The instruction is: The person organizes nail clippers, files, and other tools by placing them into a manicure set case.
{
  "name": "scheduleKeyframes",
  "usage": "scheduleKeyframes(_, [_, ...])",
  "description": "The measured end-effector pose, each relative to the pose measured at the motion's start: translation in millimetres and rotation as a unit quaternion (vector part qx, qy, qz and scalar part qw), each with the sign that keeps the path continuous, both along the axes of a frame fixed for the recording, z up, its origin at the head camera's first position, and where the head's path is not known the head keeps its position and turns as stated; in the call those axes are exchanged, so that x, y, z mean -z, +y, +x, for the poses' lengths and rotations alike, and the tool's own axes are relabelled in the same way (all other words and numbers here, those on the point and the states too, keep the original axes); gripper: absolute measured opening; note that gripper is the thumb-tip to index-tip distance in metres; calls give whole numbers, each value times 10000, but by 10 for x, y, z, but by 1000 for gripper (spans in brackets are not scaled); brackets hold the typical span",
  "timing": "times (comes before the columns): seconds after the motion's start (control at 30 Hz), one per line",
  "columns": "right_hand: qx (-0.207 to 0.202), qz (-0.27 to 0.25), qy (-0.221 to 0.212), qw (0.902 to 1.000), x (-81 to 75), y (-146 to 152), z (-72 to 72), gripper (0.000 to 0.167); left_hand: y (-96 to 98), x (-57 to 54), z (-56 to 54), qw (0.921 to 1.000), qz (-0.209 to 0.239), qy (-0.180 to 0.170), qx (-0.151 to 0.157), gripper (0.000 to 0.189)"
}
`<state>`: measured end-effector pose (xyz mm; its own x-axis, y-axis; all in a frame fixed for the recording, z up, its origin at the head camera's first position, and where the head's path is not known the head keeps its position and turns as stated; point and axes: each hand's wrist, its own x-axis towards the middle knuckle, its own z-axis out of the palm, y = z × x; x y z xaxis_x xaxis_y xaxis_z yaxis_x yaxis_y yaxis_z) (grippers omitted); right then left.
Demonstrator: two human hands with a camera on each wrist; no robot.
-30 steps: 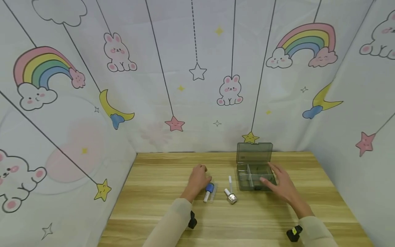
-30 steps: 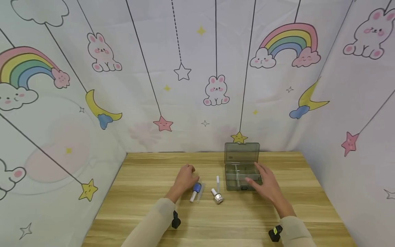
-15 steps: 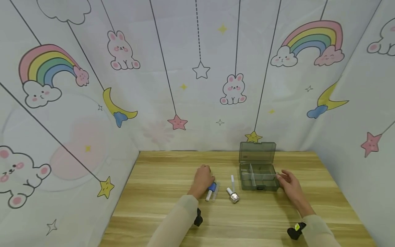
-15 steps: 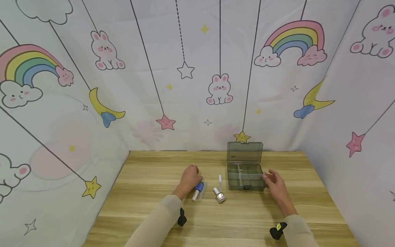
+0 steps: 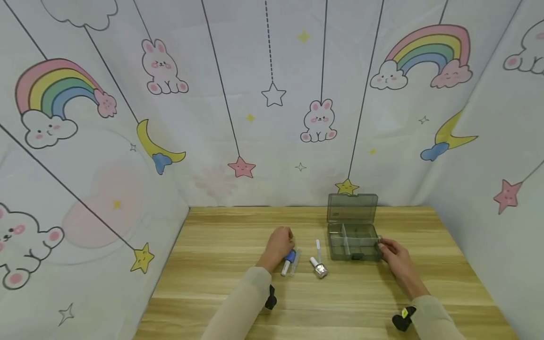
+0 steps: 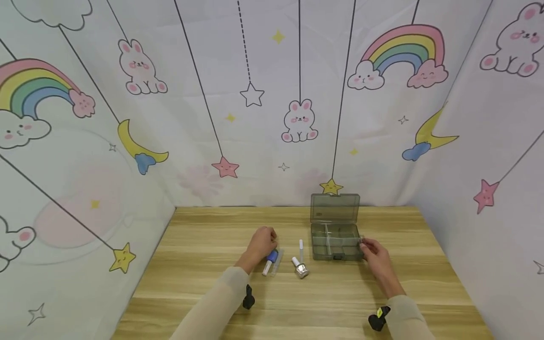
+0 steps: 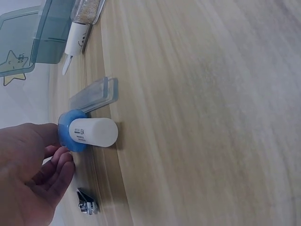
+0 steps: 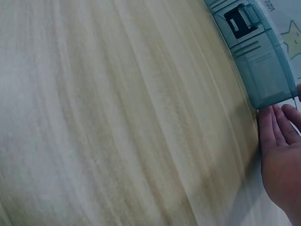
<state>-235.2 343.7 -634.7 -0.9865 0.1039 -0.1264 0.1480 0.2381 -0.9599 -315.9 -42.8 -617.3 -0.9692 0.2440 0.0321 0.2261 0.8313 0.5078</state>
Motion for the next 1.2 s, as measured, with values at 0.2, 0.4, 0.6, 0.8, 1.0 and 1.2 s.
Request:
scheduleKeyframes(0.2, [152, -64, 155, 9997, 34, -20, -11, 59, -24, 0, -26, 9997, 52, -239, 5, 12])
scheduleKeyframes(0.4, [278, -39, 287, 9992, 31, -53, -2, 56, -49, 6, -29, 9987, 127, -499, 50, 14])
scheduleKeyframes(0.6, [346, 49, 248, 9991, 35, -66, 3, 57, -76, -12, -27, 9986, 24, -507, 130, 14])
scheduleKeyframes(0.8, [374, -16, 249, 9990, 50, -51, 6, 55, -63, -88, -29, 9993, -25, -196, 303, 13])
scheduleKeyframes(1.0, [427, 8, 243, 9988, 42, -63, 7, 55, 55, -280, 18, 9974, 6, 33, 718, 13])
scheduleKeyframes(1.2, [456, -27, 209, 9987, 55, -71, 0, 55, 233, -496, 81, 9919, 24, 175, 1258, 13])
